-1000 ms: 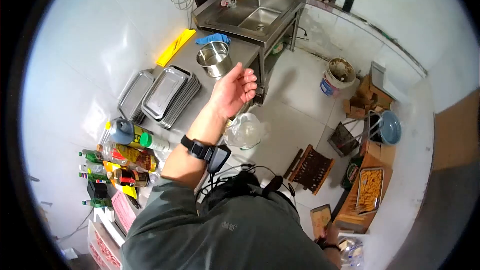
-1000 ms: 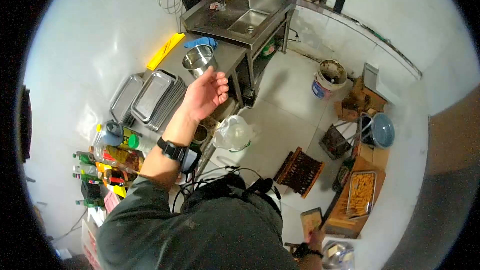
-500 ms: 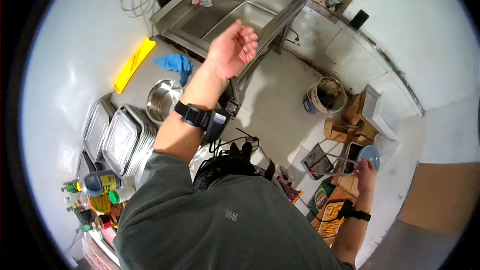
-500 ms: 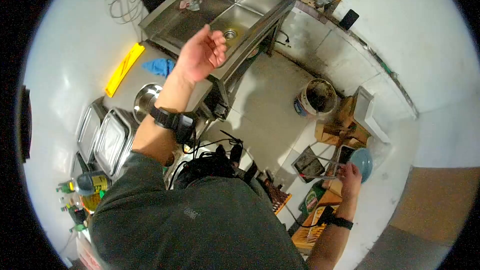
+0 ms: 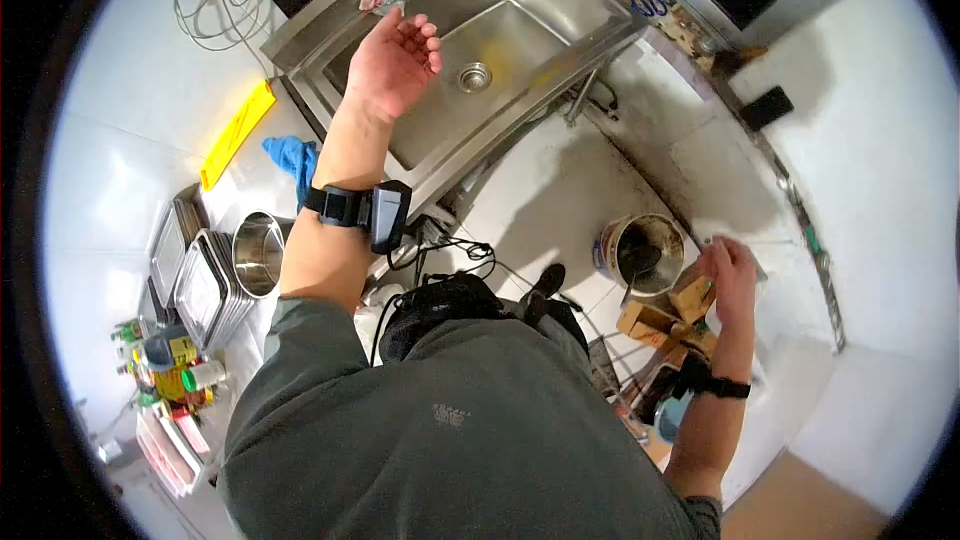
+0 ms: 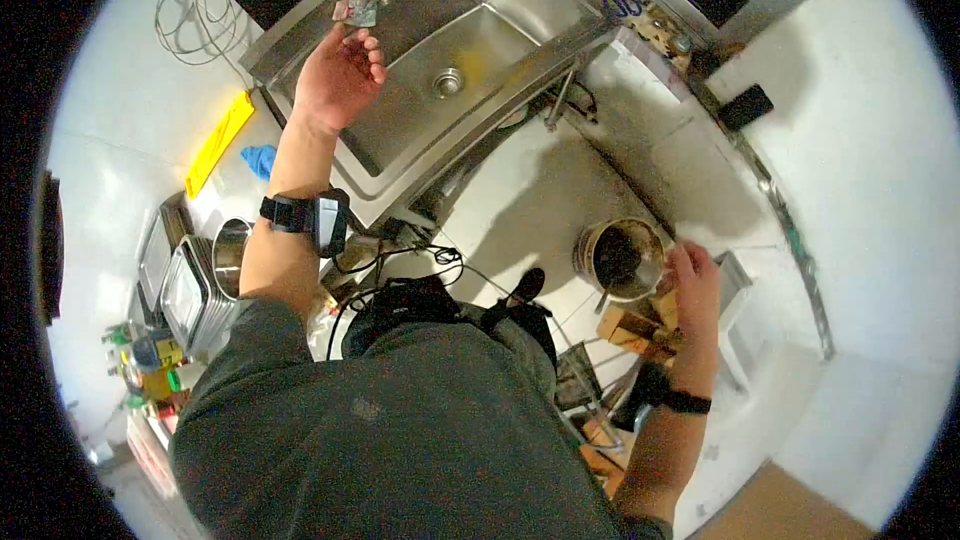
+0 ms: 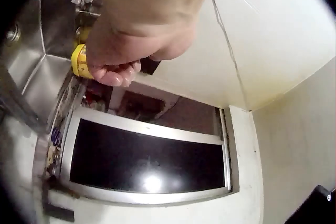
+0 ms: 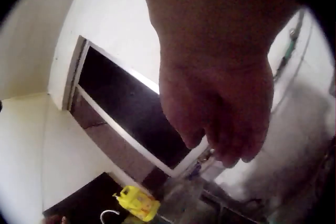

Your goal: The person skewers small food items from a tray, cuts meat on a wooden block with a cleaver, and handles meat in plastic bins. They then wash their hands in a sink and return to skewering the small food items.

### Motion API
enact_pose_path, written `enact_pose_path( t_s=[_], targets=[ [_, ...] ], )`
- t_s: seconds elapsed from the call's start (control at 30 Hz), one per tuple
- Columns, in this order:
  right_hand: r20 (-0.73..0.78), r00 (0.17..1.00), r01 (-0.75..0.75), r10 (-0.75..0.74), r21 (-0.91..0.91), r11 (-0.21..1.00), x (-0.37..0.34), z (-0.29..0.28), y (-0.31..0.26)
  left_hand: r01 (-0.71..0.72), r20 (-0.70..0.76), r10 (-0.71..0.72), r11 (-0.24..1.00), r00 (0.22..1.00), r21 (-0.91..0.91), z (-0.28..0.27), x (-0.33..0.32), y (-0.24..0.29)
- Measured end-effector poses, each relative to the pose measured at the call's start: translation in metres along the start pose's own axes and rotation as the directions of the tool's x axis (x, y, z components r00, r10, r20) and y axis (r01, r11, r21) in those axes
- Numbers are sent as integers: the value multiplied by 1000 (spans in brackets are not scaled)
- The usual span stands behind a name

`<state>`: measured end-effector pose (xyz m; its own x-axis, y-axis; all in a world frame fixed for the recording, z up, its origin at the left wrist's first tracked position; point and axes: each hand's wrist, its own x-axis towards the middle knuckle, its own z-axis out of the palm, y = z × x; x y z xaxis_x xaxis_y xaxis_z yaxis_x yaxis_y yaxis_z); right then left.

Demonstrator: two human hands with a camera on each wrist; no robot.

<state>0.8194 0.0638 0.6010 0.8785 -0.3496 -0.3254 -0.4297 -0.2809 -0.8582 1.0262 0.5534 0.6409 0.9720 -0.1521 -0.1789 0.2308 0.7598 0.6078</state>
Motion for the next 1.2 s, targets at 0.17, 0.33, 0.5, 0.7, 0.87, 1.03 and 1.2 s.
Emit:
enact_pose_path(
  t_s=[0.17, 0.33, 0.5, 0.7, 0.87, 1.03, 1.2],
  targets=[
    [267, 951, 176, -156, -51, 983, 150, 33, -73, -108, -108, 109, 994, 988, 17, 8, 37, 2],
    [558, 787, 402, -264, -139, 905, 255, 97, -184, -211, -284, 202, 978, 937, 0, -11, 83, 3],
    [678, 667, 595, -308, -237, 768, 341, 185, -262, -209, -371, 144, 968, 917, -141, -47, 146, -7],
    [801, 497, 845, -334, -359, 396, 411, 304, -323, -202, -516, 56, 951, 855, -233, -64, 177, -30],
    [923, 290, 957, -252, -281, 73, 408, 407, -322, -230, -646, -6, 932, 764, -280, -82, 197, -39],
    [949, 180, 980, -259, -149, 135, 388, 508, -300, -277, -749, 10, 932, 662, -232, -94, 223, -37],
    [831, 240, 957, -501, -117, 265, 409, 571, -315, -256, -825, 13, 953, 565, -160, -89, 241, -32]
  ],
)
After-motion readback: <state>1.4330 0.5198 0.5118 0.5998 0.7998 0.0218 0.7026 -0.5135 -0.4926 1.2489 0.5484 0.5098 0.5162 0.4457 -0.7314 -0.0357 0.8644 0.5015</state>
